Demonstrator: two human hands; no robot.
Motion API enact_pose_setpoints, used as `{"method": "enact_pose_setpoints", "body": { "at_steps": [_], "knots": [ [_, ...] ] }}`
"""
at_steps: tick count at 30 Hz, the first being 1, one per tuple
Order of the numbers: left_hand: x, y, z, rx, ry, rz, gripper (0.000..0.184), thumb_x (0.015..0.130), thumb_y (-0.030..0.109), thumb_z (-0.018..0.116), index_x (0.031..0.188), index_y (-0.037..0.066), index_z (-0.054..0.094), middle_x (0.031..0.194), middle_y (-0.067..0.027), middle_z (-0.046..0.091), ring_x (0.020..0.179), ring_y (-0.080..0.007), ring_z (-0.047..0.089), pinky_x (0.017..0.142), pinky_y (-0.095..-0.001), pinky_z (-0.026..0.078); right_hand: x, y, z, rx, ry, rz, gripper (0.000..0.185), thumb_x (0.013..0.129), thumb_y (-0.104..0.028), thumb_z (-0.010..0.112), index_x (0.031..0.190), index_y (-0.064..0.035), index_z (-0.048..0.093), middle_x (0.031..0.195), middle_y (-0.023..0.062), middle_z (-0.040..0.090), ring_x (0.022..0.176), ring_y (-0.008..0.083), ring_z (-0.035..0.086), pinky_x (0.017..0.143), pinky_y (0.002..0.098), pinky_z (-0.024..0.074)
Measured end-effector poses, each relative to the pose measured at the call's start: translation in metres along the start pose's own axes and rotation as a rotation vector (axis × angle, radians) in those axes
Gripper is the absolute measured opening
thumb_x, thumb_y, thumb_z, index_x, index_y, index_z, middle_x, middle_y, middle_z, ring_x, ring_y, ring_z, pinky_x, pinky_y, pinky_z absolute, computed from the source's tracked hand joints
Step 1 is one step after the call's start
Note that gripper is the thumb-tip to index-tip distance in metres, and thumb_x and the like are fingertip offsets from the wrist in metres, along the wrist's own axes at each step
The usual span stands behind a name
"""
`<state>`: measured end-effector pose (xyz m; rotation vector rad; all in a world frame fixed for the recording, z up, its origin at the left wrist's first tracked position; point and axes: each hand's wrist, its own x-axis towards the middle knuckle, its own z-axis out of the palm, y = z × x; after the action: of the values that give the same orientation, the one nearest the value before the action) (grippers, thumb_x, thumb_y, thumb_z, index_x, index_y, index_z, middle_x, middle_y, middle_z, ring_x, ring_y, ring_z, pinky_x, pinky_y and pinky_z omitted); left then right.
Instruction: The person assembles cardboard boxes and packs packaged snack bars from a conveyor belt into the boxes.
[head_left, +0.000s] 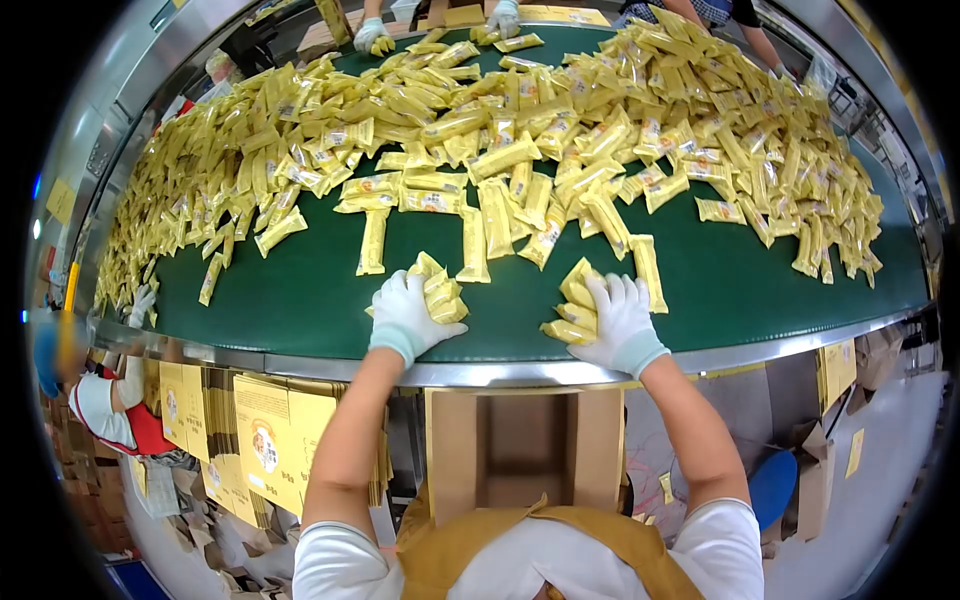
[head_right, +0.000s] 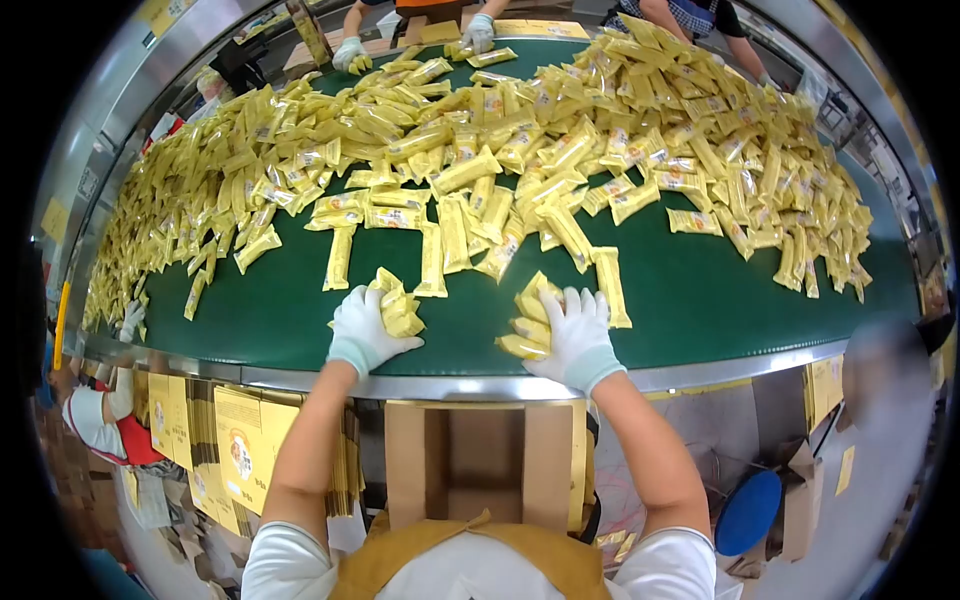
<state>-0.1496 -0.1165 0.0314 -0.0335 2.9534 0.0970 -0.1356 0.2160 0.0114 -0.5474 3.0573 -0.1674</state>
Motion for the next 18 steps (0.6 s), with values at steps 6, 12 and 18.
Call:
{"method": "enact_pose_setpoints", "body": {
  "at_steps": [6, 12, 18],
  "knots": [
    [-0.011, 0.011, 0.009, -0.005, 0.048, -0.145, 0.135, 0.059, 0.065, 0.084, 0.157, 0.002, 0.017, 0.134, -0.0184, 0.051, 0.123, -0.0325, 0.052, 0.098, -0.0453, 0.044, 0.006, -0.009, -0.023, 0.029, -0.226, 0.144, 0.125, 0.067, -0.057, 0.081, 0.157, -0.0003, 0.016, 0.138, 0.0247, 0.048, 0.123, 0.0361, 0.051, 0.104, 0.0461, 0.0382],
    [-0.025, -0.022, 0.024, -0.292, 0.221, -0.089, 0.123, 0.060, 0.052, 0.089, 0.153, 0.001, 0.026, 0.132, -0.0187, 0.052, 0.121, -0.0326, 0.054, 0.101, -0.0436, 0.046, -0.048, 0.003, -0.069, 1.783, -0.172, 0.260, 0.085, 0.082, -0.032, 0.075, 0.150, 0.0017, 0.036, 0.135, 0.0097, 0.056, 0.125, 0.0180, 0.053, 0.104, 0.0318, 0.0431],
    [-0.058, -0.047, 0.026, -1.729, 0.120, 0.177, 0.074, 0.084, 0.028, 0.075, 0.143, 0.002, 0.040, 0.121, -0.0103, 0.062, 0.104, -0.0176, 0.062, 0.091, -0.0331, 0.052, -0.103, -0.077, -0.144, 0.430, -0.066, -0.497, 0.102, 0.065, -0.037, 0.085, 0.146, 0.0020, 0.037, 0.119, 0.0170, 0.057, 0.111, 0.0305, 0.058, 0.092, 0.0442, 0.0459]
  ]
}}
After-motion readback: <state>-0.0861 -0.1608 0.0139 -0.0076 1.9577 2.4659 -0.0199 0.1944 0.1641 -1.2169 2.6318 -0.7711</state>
